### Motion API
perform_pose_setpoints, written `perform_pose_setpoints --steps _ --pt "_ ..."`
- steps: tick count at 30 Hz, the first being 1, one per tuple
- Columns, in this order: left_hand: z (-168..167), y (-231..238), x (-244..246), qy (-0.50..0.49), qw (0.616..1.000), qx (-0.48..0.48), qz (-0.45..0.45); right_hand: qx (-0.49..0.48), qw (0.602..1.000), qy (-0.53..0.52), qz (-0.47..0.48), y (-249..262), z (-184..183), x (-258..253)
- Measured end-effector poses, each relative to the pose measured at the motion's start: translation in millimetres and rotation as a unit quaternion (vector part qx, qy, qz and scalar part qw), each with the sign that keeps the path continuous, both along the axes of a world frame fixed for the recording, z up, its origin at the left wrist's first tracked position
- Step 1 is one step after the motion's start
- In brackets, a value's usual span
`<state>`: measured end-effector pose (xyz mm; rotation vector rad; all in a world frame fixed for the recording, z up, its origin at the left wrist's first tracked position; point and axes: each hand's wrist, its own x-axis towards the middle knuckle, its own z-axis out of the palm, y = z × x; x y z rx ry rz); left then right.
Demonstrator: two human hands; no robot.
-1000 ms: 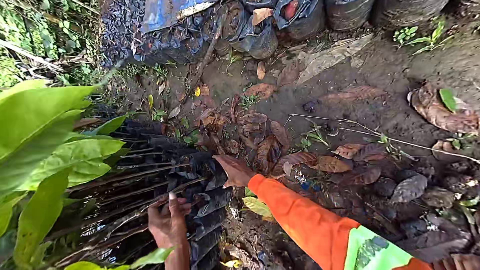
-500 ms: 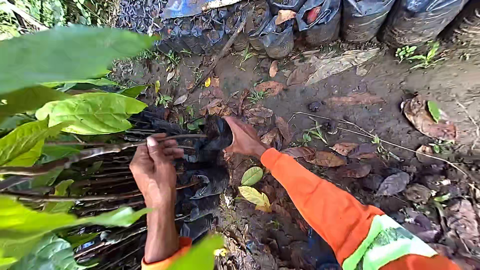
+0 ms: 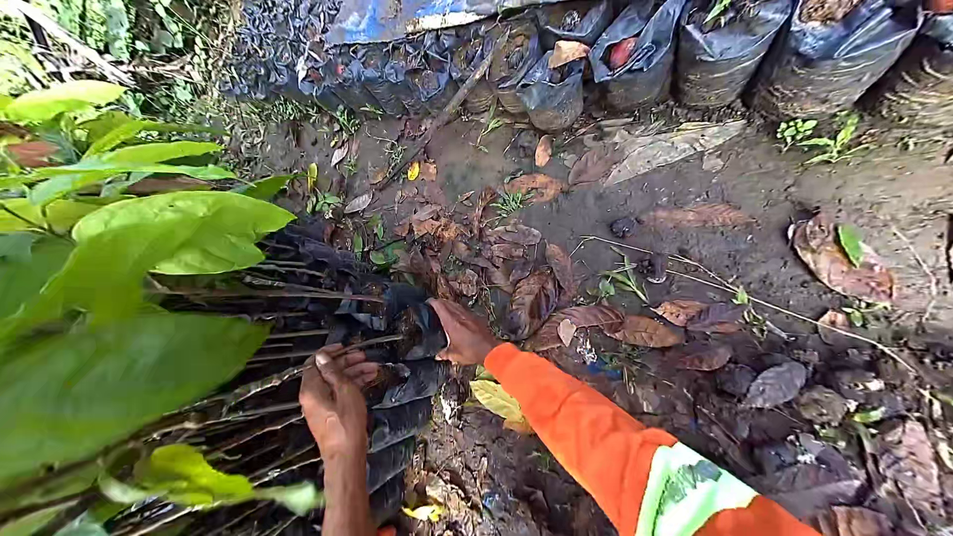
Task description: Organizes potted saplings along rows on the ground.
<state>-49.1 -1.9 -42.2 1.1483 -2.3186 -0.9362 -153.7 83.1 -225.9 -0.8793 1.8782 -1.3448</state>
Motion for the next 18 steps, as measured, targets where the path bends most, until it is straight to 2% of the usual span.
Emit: perform_pose_setpoints --steps 4,8,11,14,16,18 --pt "0.8 3.4 -4.5 -0.014 1.000 0.013 0.003 0.004 1.000 0.004 0.022 -0.1 -0.7 -4.1" --pt "-3.5 3.3 -0.4 -0.125 0.992 0.005 -0.018 0.020 0.997 0.002 0.070 5.8 2.0 -18.4" --pt "-10.6 3.9 7.3 -0.186 0.981 0.029 -0.043 0.017 0.998 0.021 0.062 20.4 28.4 -30.2" --pt "-14.0 10.8 22.0 -0.194 0.978 0.056 -0.052 -0.046 0.991 0.129 0.009 30.8 69.6 -27.7" --pt "-15.8 11.5 44.1 -0.191 0.975 0.084 -0.081 -0.026 0.982 0.179 0.050 30.0 96.6 -21.5" --pt "-17.8 6.4 78.7 -0.204 0.961 0.134 -0.131 0.045 0.973 0.184 0.133 22.7 111.1 -17.7"
